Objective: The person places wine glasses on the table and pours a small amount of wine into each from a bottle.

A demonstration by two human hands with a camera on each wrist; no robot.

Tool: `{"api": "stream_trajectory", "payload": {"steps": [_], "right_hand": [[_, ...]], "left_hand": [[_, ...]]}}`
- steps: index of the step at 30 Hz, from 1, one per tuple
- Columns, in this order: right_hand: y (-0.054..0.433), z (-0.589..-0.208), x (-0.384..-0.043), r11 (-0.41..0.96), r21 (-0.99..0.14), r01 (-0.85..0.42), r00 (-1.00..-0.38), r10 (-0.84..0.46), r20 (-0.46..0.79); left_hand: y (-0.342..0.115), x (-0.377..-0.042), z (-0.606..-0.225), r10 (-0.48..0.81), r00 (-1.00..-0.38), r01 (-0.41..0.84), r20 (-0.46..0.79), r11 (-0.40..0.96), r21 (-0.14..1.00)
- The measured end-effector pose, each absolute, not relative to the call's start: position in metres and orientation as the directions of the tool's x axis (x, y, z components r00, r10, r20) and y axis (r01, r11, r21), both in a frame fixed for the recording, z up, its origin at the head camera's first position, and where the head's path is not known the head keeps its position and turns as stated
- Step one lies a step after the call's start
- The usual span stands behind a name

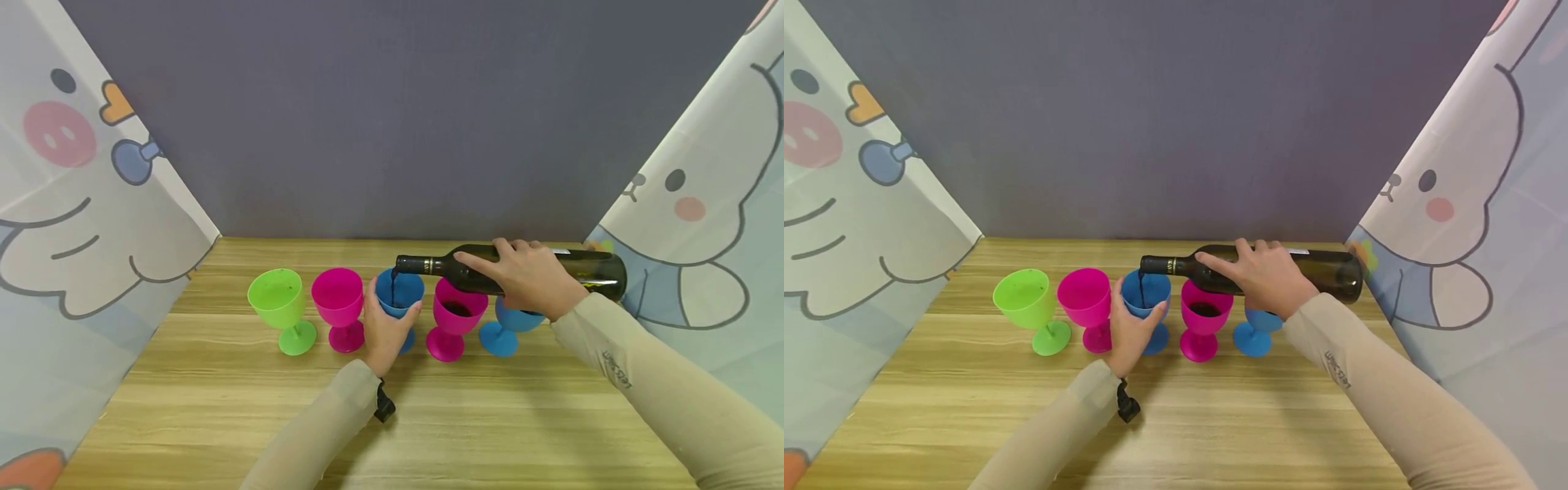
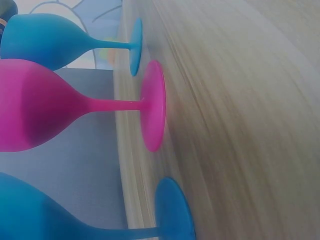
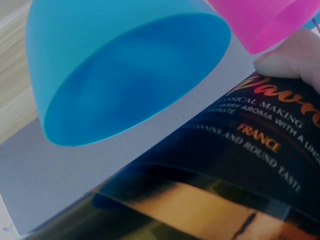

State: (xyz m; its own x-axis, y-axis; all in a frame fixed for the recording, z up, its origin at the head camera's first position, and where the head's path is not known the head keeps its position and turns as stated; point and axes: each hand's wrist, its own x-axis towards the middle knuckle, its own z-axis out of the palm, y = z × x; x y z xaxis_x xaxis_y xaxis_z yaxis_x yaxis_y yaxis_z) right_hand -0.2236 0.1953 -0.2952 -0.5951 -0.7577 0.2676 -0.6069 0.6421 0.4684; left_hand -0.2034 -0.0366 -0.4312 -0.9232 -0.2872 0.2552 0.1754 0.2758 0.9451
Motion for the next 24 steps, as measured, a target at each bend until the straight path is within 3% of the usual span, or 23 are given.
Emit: {"api": "stream_trajectory", "payload": {"steps": [24], "right_hand": [[0.1969, -0.2987, -0.2217, 0.655, 0.473, -0.59, -0.602, -0.747, 0.282]], "left_hand": [[-0.0389, -0.2045, -0.4323, -0.284, -0.926, 0.172, 0.248, 0.267, 0.948]]}}
